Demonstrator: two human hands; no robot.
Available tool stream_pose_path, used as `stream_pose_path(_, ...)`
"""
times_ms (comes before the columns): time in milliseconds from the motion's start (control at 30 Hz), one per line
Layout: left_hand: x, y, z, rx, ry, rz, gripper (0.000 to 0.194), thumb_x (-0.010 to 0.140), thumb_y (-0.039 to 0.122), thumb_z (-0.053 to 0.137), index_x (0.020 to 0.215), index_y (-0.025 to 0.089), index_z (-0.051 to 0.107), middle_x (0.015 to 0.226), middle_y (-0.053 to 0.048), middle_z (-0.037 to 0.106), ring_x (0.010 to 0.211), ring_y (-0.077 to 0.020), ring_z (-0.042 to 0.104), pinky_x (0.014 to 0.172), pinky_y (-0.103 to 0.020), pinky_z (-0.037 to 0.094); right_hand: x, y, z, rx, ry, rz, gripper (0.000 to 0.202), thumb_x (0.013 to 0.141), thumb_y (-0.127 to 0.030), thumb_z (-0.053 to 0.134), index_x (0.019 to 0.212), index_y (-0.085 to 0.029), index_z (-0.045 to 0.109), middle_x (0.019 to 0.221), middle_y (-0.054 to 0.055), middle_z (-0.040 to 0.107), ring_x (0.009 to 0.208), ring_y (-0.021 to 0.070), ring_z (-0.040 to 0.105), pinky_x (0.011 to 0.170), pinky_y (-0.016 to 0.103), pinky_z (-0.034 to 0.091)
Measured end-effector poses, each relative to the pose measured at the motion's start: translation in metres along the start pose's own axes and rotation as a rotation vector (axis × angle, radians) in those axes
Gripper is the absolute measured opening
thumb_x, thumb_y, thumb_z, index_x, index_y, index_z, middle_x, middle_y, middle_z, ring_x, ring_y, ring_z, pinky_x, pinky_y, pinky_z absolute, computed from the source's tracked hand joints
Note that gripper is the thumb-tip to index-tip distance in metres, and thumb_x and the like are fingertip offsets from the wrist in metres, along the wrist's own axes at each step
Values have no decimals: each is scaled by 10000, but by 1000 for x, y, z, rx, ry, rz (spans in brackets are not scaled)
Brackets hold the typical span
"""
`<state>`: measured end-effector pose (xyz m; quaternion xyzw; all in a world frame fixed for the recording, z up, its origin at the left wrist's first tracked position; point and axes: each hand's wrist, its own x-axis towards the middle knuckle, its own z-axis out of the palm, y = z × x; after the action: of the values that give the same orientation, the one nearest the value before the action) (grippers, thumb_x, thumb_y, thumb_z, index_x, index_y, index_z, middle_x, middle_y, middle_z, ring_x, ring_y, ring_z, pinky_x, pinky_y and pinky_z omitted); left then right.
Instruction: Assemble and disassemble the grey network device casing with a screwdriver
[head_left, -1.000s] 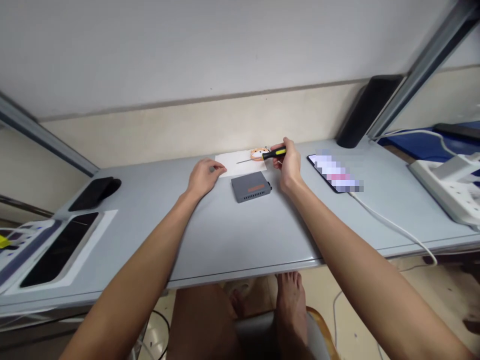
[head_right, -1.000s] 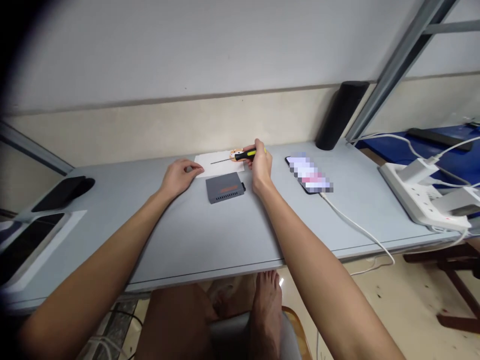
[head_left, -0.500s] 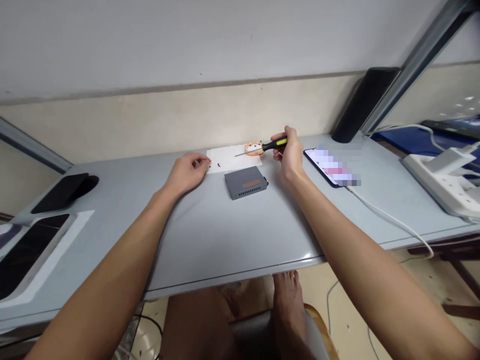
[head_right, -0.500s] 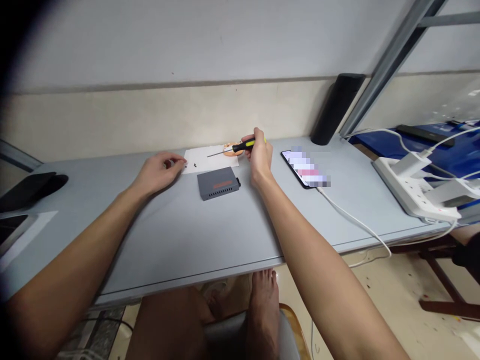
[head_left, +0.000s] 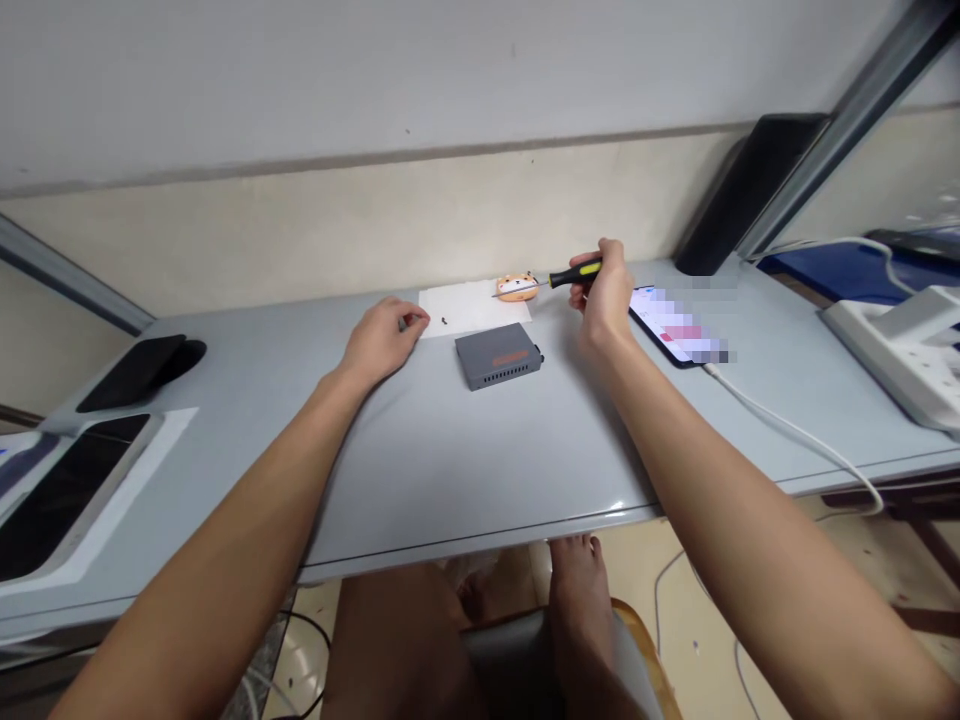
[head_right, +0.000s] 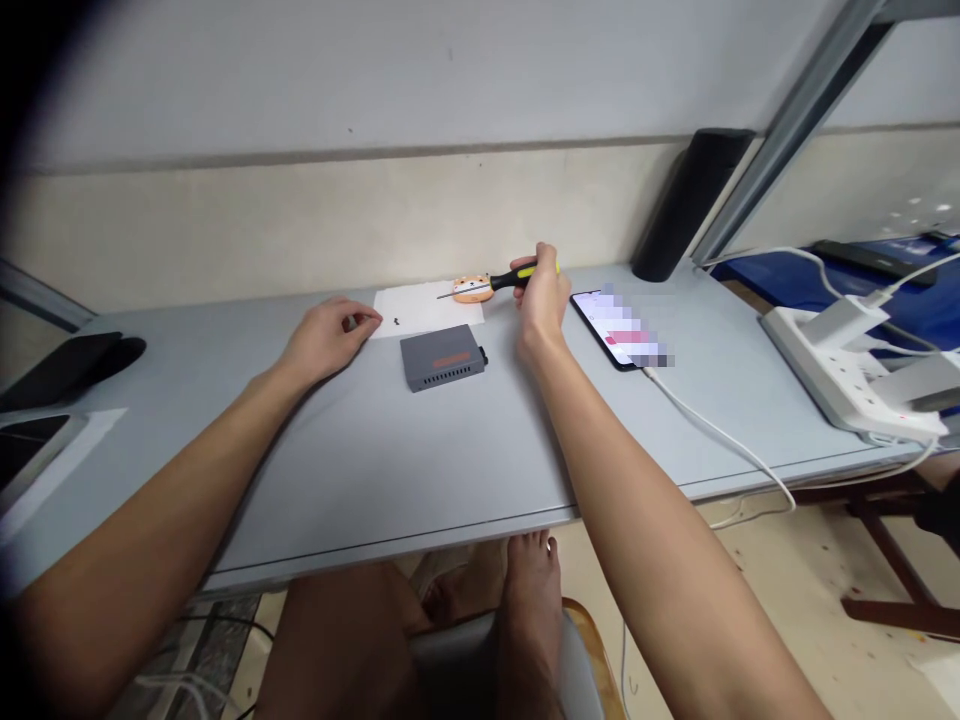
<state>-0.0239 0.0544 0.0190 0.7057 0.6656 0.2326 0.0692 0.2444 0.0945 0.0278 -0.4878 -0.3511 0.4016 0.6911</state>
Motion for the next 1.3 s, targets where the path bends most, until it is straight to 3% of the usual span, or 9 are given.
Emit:
stream_pose_path(200, -2, 2, 4, -41, 120, 34, 247, 952, 332, 599, 1018, 238, 817, 1107, -94, 761, 996, -293, 684, 920, -398, 538, -2, -1, 1, -13, 1, -9, 503, 993, -628, 480, 703, -229, 574, 637, -27, 496, 511, 100, 480, 507, 243, 387)
stream_pose_path(367, -6, 8, 7, -84, 40, 71, 275, 973, 392, 596, 984, 249, 831, 1075, -88, 773, 953, -279, 686, 855, -379, 540, -7, -5, 0, 22, 28, -1, 427, 970, -552, 532, 693, -231, 580, 607, -33, 486, 512, 107, 459, 497, 247, 366)
stream_pose_path(533, -9, 16, 0, -156, 77, 36, 360, 992, 444, 534, 989, 225, 819, 1096, -104, 767, 1017, -295, 680, 897, -394, 542, -7, -13, -5, 8, 80, -4, 403, 961, -501, 510, 645, -251, 505, 574, -50, 366, 482, 121, 365, 482, 271, 328)
stream_pose_path(600, -12, 22, -8, -196, -2, 87, 404, 988, 504, 528, 1064, 228, 813, 1121, -107, 757, 1011, -289, 677, 909, -397, 549, -6, -19, -8, -46, 137, -20, 407, 959, -449, 493, 603, -258, 439, 572, -49, 340, 484, 129, 342, 490, 290, 319)
stream_pose_path(667, -17, 31, -18, -218, -206, 174, 503, 942, 599, 593, 1278, 265, 762, 1237, -106, 728, 1052, -291, 677, 923, -398, 562, -6, -24, -12, -148, 188, -62, 409, 947, -372, 494, 565, -259, 401, 558, -40, 348, 506, 138, 345, 514, 304, 319)
stream_pose_path(733, -23, 41, -23, -207, -339, 266, 686, 848, 662, 703, 1440, 319, 667, 1388, -106, 663, 1199, -324, 645, 989, -417, 557, -7, -28, -16, -282, 210, -142, 417, 928, -293, 514, 534, -257, 382, 543, -36, 347, 538, 144, 351, 552, 309, 326)
stream_pose_path(800, -28, 50, -21, -185, -386, 361, 765, 814, 643, 750, 1506, 349, 607, 1467, -98, 616, 1335, -354, 571, 1080, -451, 519, -11, -32, -17, -386, 192, -234, 428, 920, -238, 526, 525, -256, 361, 544, -37, 328, 576, 148, 356, 594, 304, 341)
stream_pose_path(1067, -41, 67, 4, -156, -290, 427, 601, 946, 492, 610, 1519, 314, 583, 1456, -113, 590, 1282, -340, 604, 1099, -485, 504, -27, -37, -8, -318, -19, -431, 413, 923, -201, 494, 521, -232, 404, 554, -41, 339, 597, 135, 356, 611, 276, 322)
stream_pose_path(1300, -41, 65, 8, -325, -278, 390, 811, 886, 474, 733, 1625, 402, 408, 1526, -73, 565, 1365, -331, 586, 1109, -434, 520, -27, -43, -10, -217, 108, -516, 442, 999, -351, 463, 573, -236, 443, 617, -19, 446, 634, 143, 484, 649, 282, 400)
